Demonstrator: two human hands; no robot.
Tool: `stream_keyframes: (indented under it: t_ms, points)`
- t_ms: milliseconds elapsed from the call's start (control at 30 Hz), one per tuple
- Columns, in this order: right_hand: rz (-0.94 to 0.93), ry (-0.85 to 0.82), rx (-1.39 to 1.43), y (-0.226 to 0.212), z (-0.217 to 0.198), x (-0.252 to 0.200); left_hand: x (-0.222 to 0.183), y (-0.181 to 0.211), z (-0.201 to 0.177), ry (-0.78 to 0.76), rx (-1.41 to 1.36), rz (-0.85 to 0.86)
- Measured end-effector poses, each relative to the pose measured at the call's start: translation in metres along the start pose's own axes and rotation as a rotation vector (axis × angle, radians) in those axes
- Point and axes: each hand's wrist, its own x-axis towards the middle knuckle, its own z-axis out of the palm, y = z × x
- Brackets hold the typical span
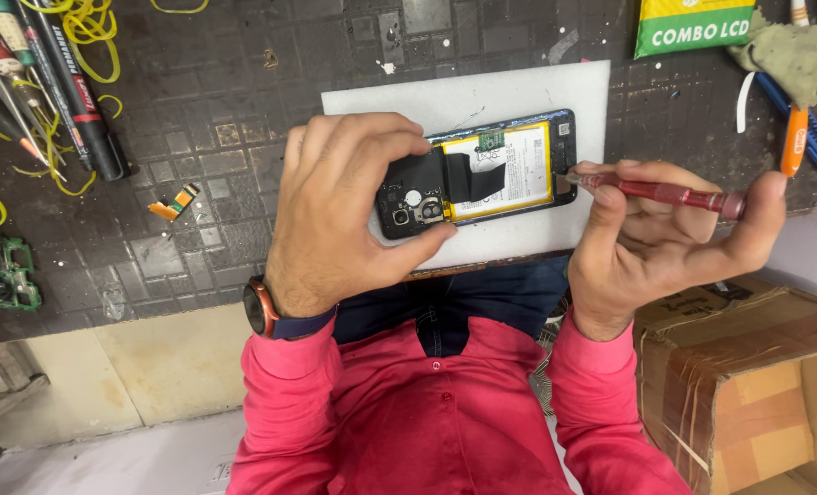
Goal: The person uses a red precision screwdriver to remove screws from a disassembled smartphone. They then separate the screen assembly from the phone body and remove the motherboard, placing it on the workbench.
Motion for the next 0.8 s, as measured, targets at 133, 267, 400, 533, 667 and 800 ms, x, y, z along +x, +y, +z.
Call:
stream_keyframes:
  t_ms: [133,267,400,533,667,800]
  points:
    - [-0.021,-0.009,-0.005,0.001,0.003,0.003,0.001,-0.002,0.0,-0.03,0.007,0.018]
    - [-0.03,-0.02,-0.045,0.001,0.003,0.003,0.0,-0.004,0.001,-0.048,0.017,0.017]
    - [-0.05,-0.05,-0.066,0.0,0.002,0.004,-0.002,-0.005,0.001,-0.052,0.017,0.016]
    - [-0.086,-0.086,-0.063,-0.001,-0.001,0.011,-0.002,-0.006,0.002,-0.049,0.016,0.018]
    - [-0.141,-0.072,-0.007,0.0,-0.003,0.018,-0.001,-0.006,0.003,-0.05,0.012,0.013]
    - [-0.098,-0.049,-0.006,-0.008,-0.005,0.018,-0.002,-0.007,0.003,-0.048,0.014,0.019]
